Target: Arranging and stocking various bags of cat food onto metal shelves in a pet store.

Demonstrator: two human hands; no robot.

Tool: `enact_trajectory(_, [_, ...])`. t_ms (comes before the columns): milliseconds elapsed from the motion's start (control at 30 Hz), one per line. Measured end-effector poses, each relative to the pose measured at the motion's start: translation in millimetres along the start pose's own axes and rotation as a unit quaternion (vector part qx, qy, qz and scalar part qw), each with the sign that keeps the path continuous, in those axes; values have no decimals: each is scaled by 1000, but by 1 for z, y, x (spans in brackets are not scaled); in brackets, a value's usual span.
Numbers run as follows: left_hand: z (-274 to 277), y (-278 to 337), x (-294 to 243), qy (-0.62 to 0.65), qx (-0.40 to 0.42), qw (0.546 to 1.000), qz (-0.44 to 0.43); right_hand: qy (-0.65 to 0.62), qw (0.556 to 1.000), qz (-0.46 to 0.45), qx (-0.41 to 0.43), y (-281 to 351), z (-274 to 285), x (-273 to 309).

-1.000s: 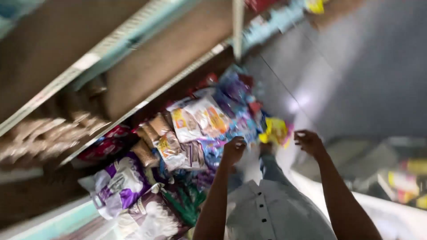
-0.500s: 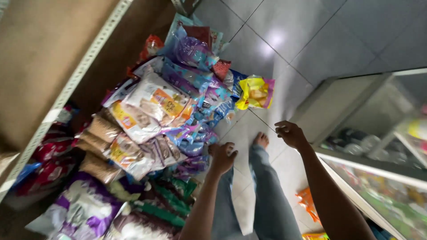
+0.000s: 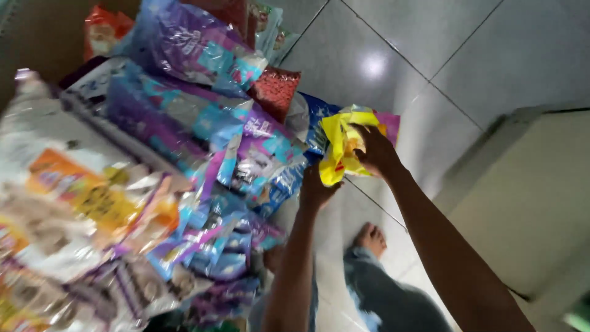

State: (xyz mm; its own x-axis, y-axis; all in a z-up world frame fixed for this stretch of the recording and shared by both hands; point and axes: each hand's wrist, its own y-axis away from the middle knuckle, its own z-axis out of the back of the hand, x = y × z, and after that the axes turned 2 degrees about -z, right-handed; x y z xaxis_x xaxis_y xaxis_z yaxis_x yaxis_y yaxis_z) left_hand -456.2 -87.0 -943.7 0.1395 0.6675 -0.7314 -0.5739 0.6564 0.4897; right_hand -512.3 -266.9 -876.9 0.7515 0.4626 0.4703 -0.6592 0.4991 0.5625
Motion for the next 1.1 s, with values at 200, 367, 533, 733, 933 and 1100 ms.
enact_trajectory(200, [-46, -33, 38, 18, -129, 989, -70, -1, 1000, 25, -6, -57, -17, -9])
enact_trajectory(367, [-31, -36, 26, 43, -118, 990, -62, 155, 984, 91, -17, -112, -48, -77])
enact_trajectory(533, [-17, -27, -14, 153, -159, 973, -62, 29, 993, 80, -87, -88, -22, -111])
enact_trajectory(733, [25, 20, -89, 206, -155, 965, -38, -95, 983, 40, -152, 5, 30, -84])
enact_trajectory(933, [75, 42, -128, 218, -220, 951, -15, -178, 957, 83, -213, 80, 78, -26])
enact_trajectory(1100, [139, 64, -168, 340, -157, 927, 3, -167, 944, 155, -238, 127, 140, 40])
